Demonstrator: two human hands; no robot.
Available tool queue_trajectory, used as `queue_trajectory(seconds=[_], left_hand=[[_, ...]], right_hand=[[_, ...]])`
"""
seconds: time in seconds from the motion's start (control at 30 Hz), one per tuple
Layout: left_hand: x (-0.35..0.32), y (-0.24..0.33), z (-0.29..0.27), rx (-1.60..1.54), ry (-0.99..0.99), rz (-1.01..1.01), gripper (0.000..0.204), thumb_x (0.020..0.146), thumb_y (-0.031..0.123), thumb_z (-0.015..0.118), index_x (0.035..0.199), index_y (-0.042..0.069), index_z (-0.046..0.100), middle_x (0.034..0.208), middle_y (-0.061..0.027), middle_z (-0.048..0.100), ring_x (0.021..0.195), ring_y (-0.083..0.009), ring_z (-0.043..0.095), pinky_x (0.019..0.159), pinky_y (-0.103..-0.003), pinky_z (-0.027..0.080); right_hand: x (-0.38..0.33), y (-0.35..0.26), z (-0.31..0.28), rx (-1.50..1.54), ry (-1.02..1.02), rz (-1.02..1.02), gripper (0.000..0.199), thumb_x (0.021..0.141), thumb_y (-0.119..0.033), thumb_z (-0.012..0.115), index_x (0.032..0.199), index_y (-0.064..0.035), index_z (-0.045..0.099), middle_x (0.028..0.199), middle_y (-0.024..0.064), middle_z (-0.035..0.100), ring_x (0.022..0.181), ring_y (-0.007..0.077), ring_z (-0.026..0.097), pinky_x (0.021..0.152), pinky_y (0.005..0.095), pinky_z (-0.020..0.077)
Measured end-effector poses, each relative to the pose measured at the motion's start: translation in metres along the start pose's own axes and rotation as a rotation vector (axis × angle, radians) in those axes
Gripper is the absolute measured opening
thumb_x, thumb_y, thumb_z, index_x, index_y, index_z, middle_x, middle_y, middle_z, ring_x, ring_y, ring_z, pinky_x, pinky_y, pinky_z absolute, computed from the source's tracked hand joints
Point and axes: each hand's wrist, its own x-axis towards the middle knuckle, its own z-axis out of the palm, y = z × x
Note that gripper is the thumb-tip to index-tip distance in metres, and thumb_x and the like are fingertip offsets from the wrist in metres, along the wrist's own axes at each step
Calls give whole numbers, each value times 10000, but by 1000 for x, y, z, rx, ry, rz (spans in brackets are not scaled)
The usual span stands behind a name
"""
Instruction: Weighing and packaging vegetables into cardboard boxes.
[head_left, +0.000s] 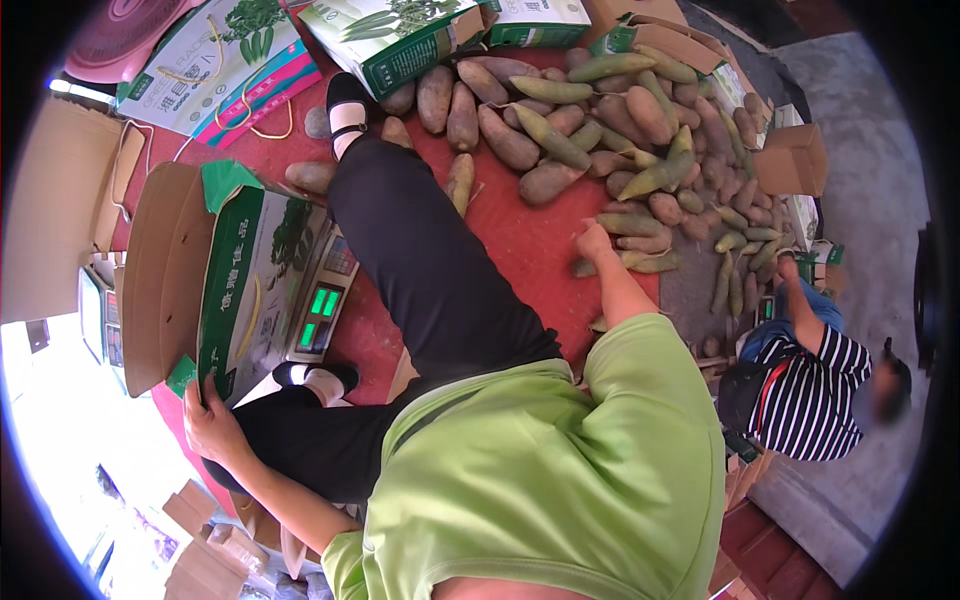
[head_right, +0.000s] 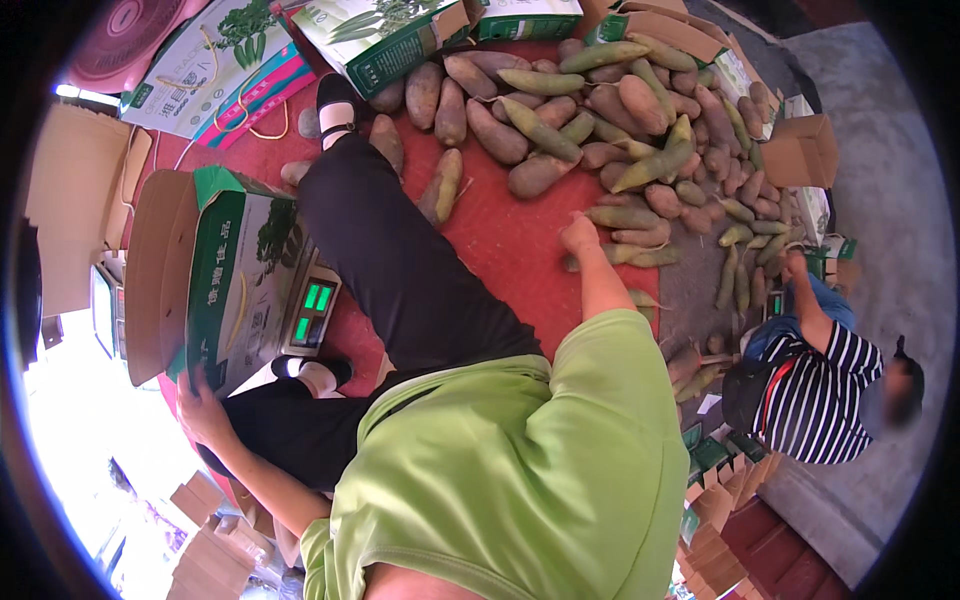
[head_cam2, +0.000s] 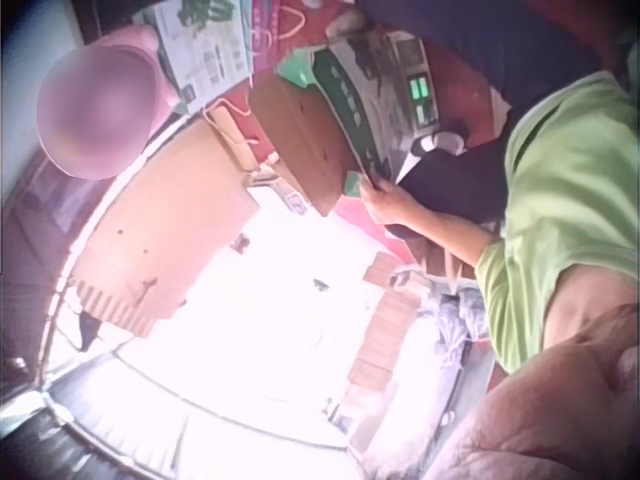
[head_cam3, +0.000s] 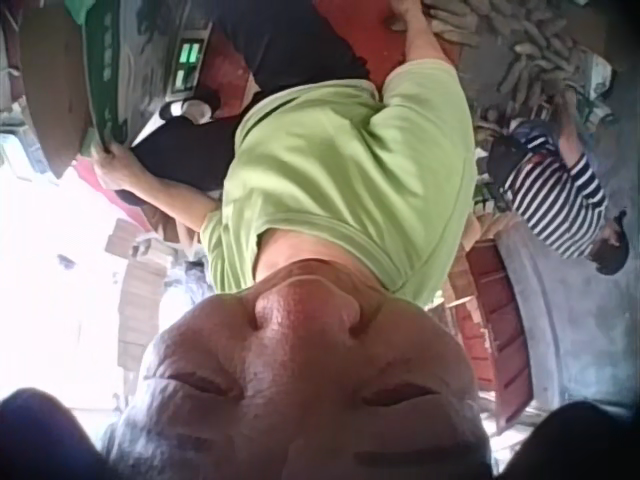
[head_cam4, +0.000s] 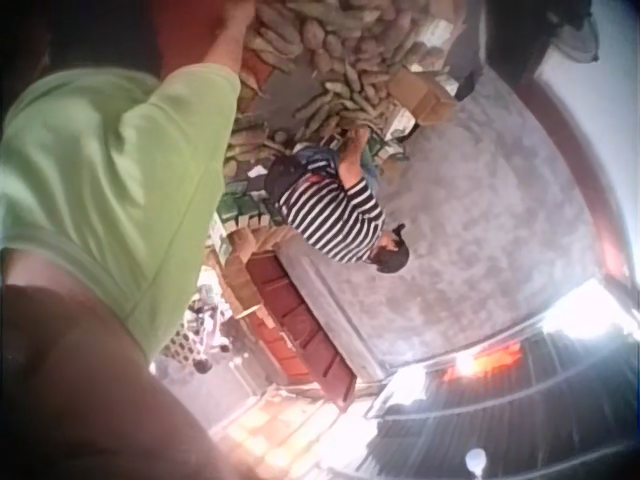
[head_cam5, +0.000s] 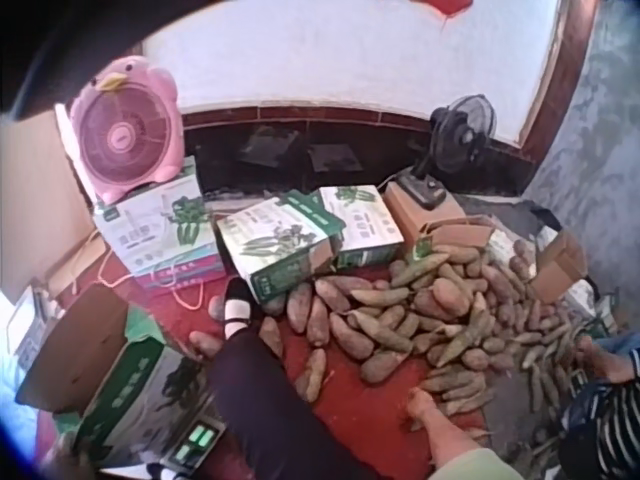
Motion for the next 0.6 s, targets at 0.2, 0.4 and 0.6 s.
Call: queue_trajectory(seconds=[0.2,0.4,0.6], left_hand=[[0,1,0,-3,3,-22,226,867,301,613,961,97,639,847,-115,667,747,-311,636,625,-395,473],[-3,-11,6,-41,-16,-51,237,870,309,610,973,99,647,846,-122,667,748,-317,630,637,-406,466],[0,-4,6,-59,-11,-60,204,874,292,608,960,110,645,834,-117,664,746,-314,627,632,-404,463]], right_hand=[[41,-51,-38,2,127,37,634,763,-254,694,1325,-127,427,1282,208,479,1176,387,475,979,422,413],[71,-99,-71,-44,239,40,729,706,-245,739,1350,-152,408,1309,195,455,1199,383,453,1000,424,394],[97,-96,-66,-107,201,37,872,686,-264,757,1413,-168,287,1432,123,322,1254,371,379,1054,408,342]])
